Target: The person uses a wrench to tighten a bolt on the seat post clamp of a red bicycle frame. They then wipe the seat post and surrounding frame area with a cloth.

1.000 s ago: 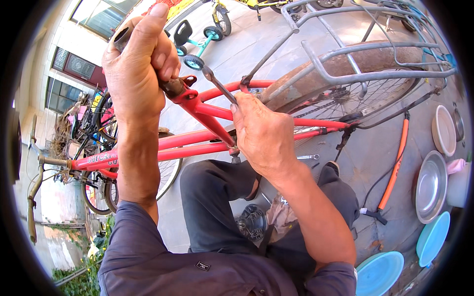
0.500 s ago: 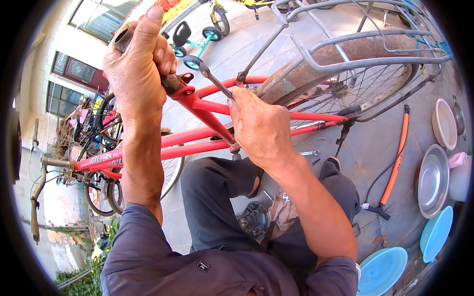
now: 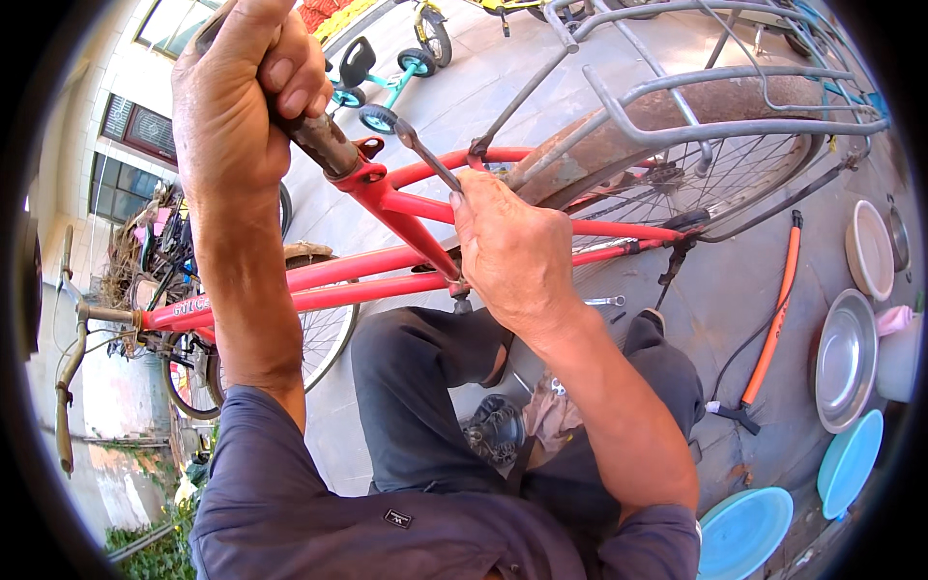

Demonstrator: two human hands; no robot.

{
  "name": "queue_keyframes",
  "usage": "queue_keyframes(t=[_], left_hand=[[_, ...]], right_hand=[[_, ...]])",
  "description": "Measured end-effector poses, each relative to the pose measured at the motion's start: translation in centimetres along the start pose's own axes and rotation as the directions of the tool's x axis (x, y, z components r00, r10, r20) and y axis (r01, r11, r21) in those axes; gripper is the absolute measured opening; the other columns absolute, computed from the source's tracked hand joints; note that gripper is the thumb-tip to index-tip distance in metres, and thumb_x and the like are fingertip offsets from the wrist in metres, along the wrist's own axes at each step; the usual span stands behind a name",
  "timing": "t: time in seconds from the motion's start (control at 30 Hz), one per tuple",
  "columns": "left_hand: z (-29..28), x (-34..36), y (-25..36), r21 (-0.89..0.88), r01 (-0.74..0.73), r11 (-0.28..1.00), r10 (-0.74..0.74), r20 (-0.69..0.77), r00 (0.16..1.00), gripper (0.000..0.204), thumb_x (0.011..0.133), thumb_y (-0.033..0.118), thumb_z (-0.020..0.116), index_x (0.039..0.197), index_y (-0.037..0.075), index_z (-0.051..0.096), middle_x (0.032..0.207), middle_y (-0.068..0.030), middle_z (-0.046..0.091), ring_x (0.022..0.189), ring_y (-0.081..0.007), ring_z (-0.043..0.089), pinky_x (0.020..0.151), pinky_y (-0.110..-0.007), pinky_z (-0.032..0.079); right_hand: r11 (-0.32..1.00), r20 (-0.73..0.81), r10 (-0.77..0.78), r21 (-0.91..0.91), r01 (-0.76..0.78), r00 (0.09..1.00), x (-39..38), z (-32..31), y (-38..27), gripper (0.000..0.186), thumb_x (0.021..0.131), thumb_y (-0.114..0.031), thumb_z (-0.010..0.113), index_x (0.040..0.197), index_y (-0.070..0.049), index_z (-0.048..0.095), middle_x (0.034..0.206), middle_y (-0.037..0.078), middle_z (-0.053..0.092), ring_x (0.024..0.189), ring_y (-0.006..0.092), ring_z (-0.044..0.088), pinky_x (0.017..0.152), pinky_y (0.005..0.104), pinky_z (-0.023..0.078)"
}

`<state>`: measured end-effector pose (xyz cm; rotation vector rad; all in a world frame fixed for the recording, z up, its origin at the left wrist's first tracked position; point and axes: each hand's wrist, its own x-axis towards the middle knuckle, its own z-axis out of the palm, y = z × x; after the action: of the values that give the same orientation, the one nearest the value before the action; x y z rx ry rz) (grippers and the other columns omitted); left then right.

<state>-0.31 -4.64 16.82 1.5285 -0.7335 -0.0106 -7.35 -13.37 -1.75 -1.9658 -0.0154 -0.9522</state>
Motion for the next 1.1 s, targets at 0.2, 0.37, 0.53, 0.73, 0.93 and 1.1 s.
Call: queue_keyframes(t=[0.2, 0.37, 0.53, 0.73, 0.93, 1.1], left_hand=[[-5.4, 4.3, -1.5, -0.286, 0.199, 0.937, 0.130, 0.817, 0.562, 0.032, 0.094, 0.027, 0.060, 0.071, 0.008, 0.048, 0.049, -0.0031, 0.039, 0.038, -0.0140, 0.039, 0.036, -0.029, 0.031], [-2.7, 1.5, -0.2, -0.185, 0.141, 0.973, -0.057, 0.397, 0.916, 0.031, 0.092, 0.032, 0.062, 0.075, 0.009, 0.050, 0.046, -0.0010, 0.036, 0.035, -0.0131, 0.036, 0.033, -0.029, 0.028], [0.2, -0.1, 0.6, -0.020, 0.006, 1.000, -0.006, 0.000, 1.000, 0.033, 0.089, 0.032, 0.067, 0.074, 0.009, 0.050, 0.046, 0.0010, 0.037, 0.034, -0.0102, 0.034, 0.033, -0.026, 0.028], [-1.5, 0.5, -1.6, -0.031, -0.150, 0.988, 0.153, 0.174, 0.973, 0.035, 0.091, 0.030, 0.065, 0.070, 0.010, 0.045, 0.048, 0.0026, 0.037, 0.036, -0.0081, 0.035, 0.036, -0.024, 0.030], [-5.5, 4.3, -4.2, -0.327, 0.273, 0.905, 0.211, 0.901, 0.380, 0.036, 0.095, 0.030, 0.058, 0.069, 0.013, 0.039, 0.049, 0.0060, 0.037, 0.038, -0.0054, 0.035, 0.039, -0.023, 0.030], [-3.6, -0.1, -4.3, -0.137, 0.002, 0.991, 0.055, 0.411, 0.910, 0.037, 0.093, 0.026, 0.063, 0.065, 0.012, 0.042, 0.049, 0.0034, 0.037, 0.039, -0.0072, 0.036, 0.039, -0.024, 0.032]], right_hand=[[0.998, 0.065, -0.016, 0.056, 0.013, 0.998, 0.1, -0.2, -0.5, 0.016, 0.091, -0.007, 0.061, 0.106, -0.001, 0.060, 0.081, 0.017, 0.065, 0.067, 0.0343, 0.065, 0.056, 0.0379, 0.049], [0.999, 0.044, -0.011, 0.036, 0.010, 0.999, 0.2, -0.1, -0.4, 0.016, 0.090, -0.007, 0.062, 0.105, -0.001, 0.060, 0.081, 0.018, 0.064, 0.068, 0.0353, 0.064, 0.057, 0.0386, 0.049], [0.999, 0.039, -0.042, 0.022, 0.041, 0.998, 0.3, -0.1, -0.3, 0.018, 0.090, -0.008, 0.062, 0.106, 0.000, 0.060, 0.082, 0.018, 0.064, 0.070, 0.0358, 0.064, 0.058, 0.0389, 0.049], [0.992, 0.023, -0.114, 0.048, 0.113, 0.993, 0.5, -0.2, 0.4, 0.018, 0.091, -0.010, 0.061, 0.106, -0.001, 0.061, 0.079, 0.018, 0.064, 0.068, 0.0352, 0.064, 0.057, 0.0401, 0.049], [0.997, 0.106, -0.025, 0.078, 0.016, 0.994, 0.6, -0.6, -0.4, 0.017, 0.092, -0.011, 0.061, 0.105, -0.002, 0.061, 0.073, 0.017, 0.063, 0.065, 0.0347, 0.064, 0.056, 0.0398, 0.048], [0.998, 0.037, -0.036, 0.056, 0.034, 0.999, 0.5, -0.5, 0.0, 0.017, 0.092, -0.010, 0.061, 0.106, -0.001, 0.061, 0.074, 0.018, 0.062, 0.064, 0.0338, 0.064, 0.056, 0.0376, 0.048]])
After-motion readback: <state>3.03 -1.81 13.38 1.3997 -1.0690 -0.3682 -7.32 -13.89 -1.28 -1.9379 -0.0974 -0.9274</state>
